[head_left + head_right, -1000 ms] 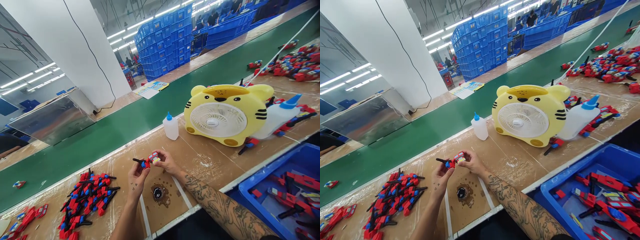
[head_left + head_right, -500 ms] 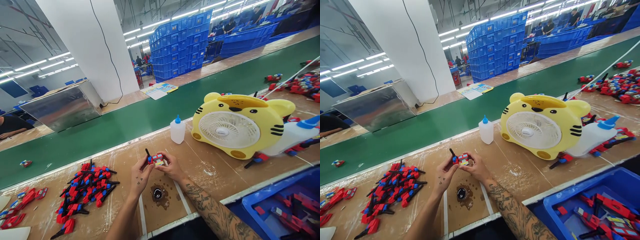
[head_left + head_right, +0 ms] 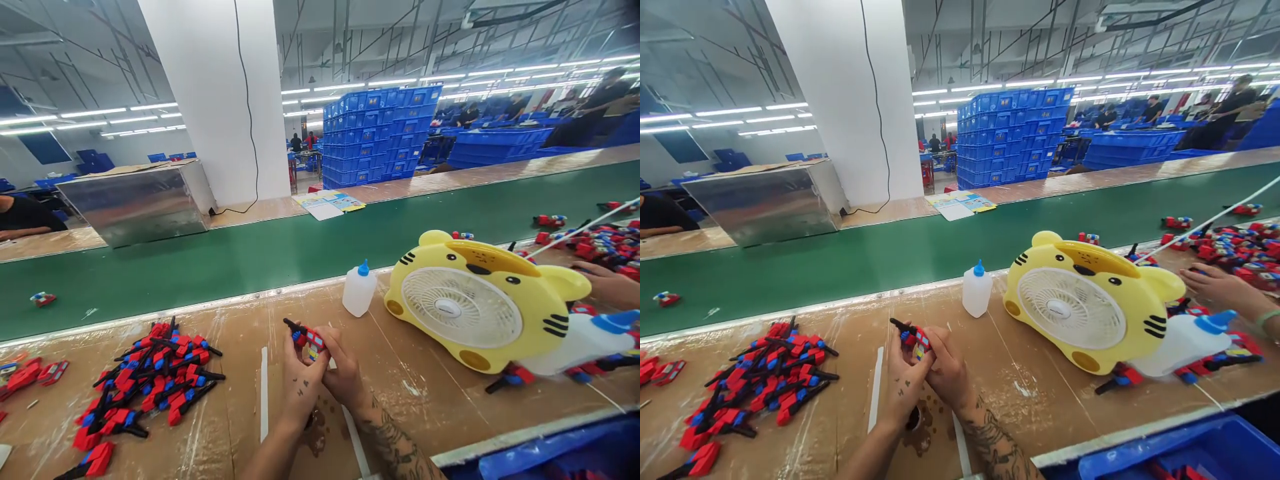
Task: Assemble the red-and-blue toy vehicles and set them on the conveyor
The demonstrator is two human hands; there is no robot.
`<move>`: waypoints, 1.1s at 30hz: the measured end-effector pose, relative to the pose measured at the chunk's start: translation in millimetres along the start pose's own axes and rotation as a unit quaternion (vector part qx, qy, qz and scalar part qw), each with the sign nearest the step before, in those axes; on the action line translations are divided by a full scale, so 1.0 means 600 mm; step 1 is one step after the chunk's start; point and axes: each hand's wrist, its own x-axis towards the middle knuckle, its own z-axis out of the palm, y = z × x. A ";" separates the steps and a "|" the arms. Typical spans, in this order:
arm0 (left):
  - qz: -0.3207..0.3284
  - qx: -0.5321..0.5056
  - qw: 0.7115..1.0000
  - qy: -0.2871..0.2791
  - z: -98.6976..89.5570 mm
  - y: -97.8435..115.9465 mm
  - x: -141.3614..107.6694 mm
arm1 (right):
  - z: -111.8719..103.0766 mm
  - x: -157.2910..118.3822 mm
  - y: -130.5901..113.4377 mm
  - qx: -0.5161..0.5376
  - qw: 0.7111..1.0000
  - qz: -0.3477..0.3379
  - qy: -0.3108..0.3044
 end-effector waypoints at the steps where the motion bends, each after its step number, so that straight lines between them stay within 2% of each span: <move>1: -0.003 -0.010 1.000 -0.006 -0.003 -0.002 0.007 | -0.001 0.001 0.000 0.012 1.000 0.003 -0.025; 4: -0.010 -0.025 0.999 -0.022 -0.015 -0.008 0.017 | 0.000 0.003 -0.004 0.032 0.998 0.017 -0.053; 10: -0.009 -0.032 0.998 -0.049 -0.024 -0.009 0.017 | 0.012 0.003 -0.015 0.013 1.000 -0.016 -0.001; 12: -0.031 -0.060 0.995 -0.070 -0.035 -0.010 0.023 | 0.011 -0.001 -0.012 0.010 1.000 -0.020 -0.007; 14: -0.057 -0.121 0.988 -0.078 -0.054 -0.008 0.032 | 0.006 -0.008 -0.002 0.017 1.000 0.014 -0.013; 17: -0.088 -0.236 0.966 -0.064 -0.092 0.013 0.037 | -0.004 -0.018 0.020 0.044 0.991 0.119 0.035; 19: -0.100 -0.288 0.950 -0.067 -0.117 0.038 0.030 | -0.008 -0.023 0.035 0.062 0.983 0.162 0.065; 25: -0.096 -0.340 0.927 -0.123 -0.162 0.104 -0.013 | 0.000 -0.028 0.052 0.069 0.979 0.193 0.021; 28: -0.111 -0.345 0.922 -0.137 -0.171 0.115 -0.018 | 0.004 -0.030 0.055 0.066 0.977 0.201 0.011; 33: -0.122 -0.317 0.933 -0.118 -0.174 0.118 0.002 | 0.008 -0.030 0.059 0.069 0.974 0.215 0.006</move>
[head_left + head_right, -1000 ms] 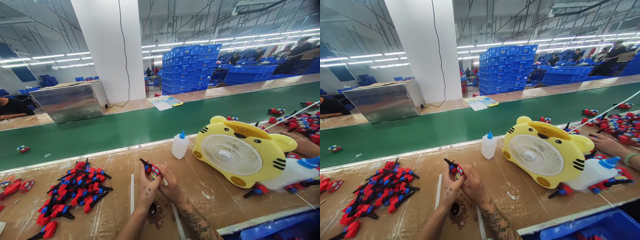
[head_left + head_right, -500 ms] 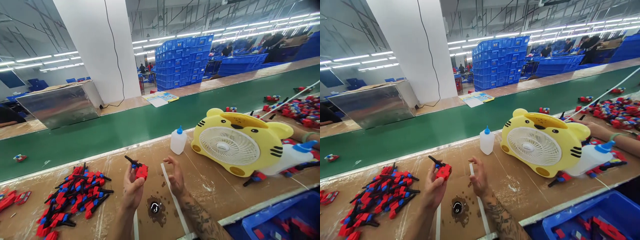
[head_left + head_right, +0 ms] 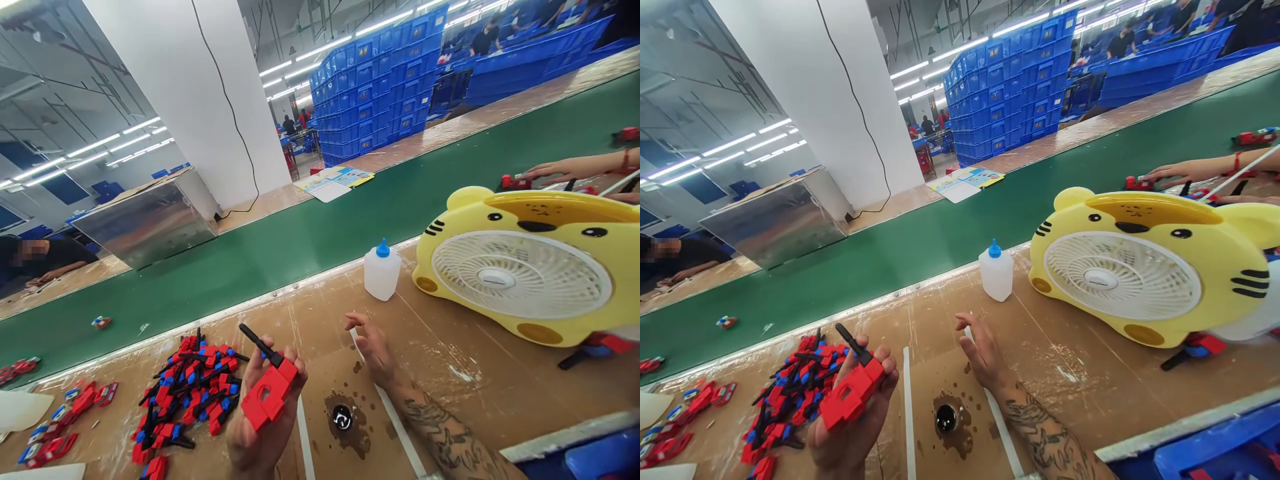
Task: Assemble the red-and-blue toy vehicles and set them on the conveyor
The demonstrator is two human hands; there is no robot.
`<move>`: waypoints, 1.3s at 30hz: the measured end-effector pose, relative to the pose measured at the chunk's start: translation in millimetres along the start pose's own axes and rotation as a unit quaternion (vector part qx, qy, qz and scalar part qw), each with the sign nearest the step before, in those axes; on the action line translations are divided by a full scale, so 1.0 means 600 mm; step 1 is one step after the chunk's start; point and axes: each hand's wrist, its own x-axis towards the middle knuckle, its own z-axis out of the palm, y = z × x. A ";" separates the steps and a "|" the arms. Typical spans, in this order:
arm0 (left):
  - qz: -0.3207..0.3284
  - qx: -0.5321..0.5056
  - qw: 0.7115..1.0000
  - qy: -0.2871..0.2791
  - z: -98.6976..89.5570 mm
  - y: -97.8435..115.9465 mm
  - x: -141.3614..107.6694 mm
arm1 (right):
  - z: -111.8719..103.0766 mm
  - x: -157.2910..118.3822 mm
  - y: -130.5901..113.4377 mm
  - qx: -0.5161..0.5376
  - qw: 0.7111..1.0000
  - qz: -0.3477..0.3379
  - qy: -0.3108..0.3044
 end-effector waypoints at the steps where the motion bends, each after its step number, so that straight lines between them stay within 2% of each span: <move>1: -0.002 0.009 1.000 0.004 -0.001 0.000 0.005 | 0.001 0.001 0.000 0.001 1.000 0.006 0.001; 7: -0.007 0.053 0.999 0.009 -0.030 -0.013 0.053 | 0.006 0.006 0.007 0.012 0.999 0.036 0.015; 9: -0.005 0.096 0.995 0.015 -0.048 -0.019 0.092 | 0.006 0.008 0.013 0.017 0.999 0.043 0.016; 11: 0.005 0.208 0.978 0.016 -0.067 -0.023 0.150 | 0.007 0.010 0.018 0.025 0.998 0.056 0.016; 12: 0.013 0.296 0.955 0.011 -0.074 -0.024 0.186 | 0.007 0.011 0.019 0.028 0.997 0.064 0.012; 13: 0.024 0.398 0.917 0.002 -0.080 -0.024 0.224 | 0.008 0.012 0.021 0.029 0.997 0.072 0.006; 14: 0.031 0.511 0.859 -0.013 -0.083 -0.024 0.265 | 0.008 0.013 0.021 0.030 0.997 0.077 0.001; 15: 0.031 0.567 0.823 -0.017 -0.084 -0.023 0.306 | 0.008 0.013 0.022 0.029 0.996 0.081 -0.003; 19: -0.005 0.691 0.721 -0.045 -0.070 -0.021 0.455 | 0.008 0.014 0.024 0.026 0.996 0.085 0.002; 21: -0.039 0.740 0.669 -0.060 -0.060 -0.025 0.507 | 0.008 0.014 0.027 0.020 0.996 0.086 0.009; 23: -0.083 0.774 0.624 -0.065 -0.053 -0.032 0.541 | 0.009 0.013 0.032 0.012 0.996 0.086 0.011; 26: -0.149 0.801 0.578 -0.052 -0.054 -0.044 0.566 | 0.013 0.008 0.041 0.009 0.996 0.084 0.024; 29: -0.177 0.809 0.560 -0.024 -0.068 -0.055 0.576 | 0.015 0.003 0.045 0.013 0.992 0.122 0.042; 32: -0.162 0.815 0.556 0.012 -0.086 -0.068 0.576 | 0.012 0.003 0.047 0.009 0.983 0.180 0.030; 34: -0.139 0.818 0.557 0.031 -0.093 -0.079 0.565 | 0.009 0.003 0.049 0.001 0.981 0.192 0.016; 39: -0.063 0.816 0.574 0.031 -0.090 -0.093 0.504 | 0.007 0.003 0.057 -0.021 0.979 0.201 0.014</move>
